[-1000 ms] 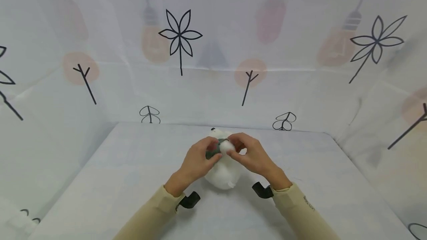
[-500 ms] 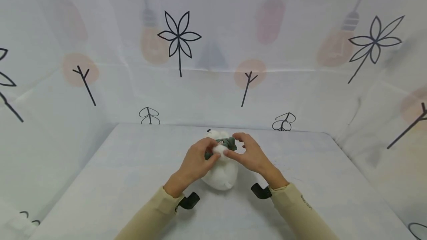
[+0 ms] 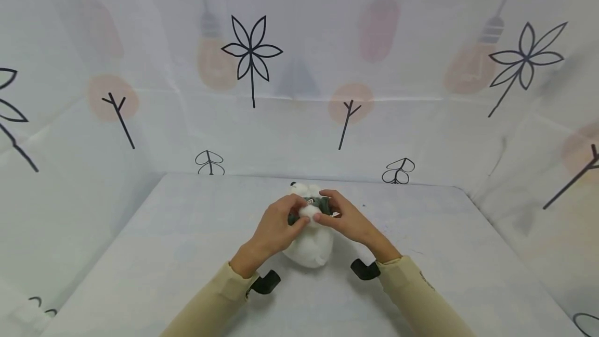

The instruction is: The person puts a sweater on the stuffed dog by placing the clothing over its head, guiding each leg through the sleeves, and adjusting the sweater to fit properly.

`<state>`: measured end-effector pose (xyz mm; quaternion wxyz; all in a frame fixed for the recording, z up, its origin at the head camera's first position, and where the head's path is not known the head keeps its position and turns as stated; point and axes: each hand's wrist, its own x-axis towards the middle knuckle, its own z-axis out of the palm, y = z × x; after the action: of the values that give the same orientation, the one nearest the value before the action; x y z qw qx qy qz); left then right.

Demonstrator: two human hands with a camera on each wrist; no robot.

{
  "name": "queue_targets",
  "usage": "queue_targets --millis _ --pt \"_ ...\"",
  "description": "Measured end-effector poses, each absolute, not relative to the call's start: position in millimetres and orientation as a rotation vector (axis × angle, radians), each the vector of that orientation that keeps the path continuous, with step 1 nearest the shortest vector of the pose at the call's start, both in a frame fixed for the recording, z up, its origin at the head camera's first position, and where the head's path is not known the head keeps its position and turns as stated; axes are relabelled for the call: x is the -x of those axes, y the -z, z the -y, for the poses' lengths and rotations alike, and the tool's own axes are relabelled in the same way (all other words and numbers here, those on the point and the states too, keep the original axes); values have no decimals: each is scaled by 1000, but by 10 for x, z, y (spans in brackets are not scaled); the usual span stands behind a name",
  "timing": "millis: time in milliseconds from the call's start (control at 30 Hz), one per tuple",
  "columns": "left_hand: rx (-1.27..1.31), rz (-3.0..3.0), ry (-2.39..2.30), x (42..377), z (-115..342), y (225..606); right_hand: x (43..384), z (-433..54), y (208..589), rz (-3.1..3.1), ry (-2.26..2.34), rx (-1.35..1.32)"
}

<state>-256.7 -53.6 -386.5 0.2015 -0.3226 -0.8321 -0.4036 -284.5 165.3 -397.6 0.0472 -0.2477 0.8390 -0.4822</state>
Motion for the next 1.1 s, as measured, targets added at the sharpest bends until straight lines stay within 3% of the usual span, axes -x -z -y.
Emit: queue_targets --millis 367,733,1100 --pt "915 2297 1166 2568 525 3914 2789 -1595 3946 -2495 1604 758" --pt "904 2194 1187 2537 467 3982 2715 -1500 3944 -2369 1794 941" --pt "880 2149 1239 2542 447 3965 2475 -1414 3660 -2511 1678 944"
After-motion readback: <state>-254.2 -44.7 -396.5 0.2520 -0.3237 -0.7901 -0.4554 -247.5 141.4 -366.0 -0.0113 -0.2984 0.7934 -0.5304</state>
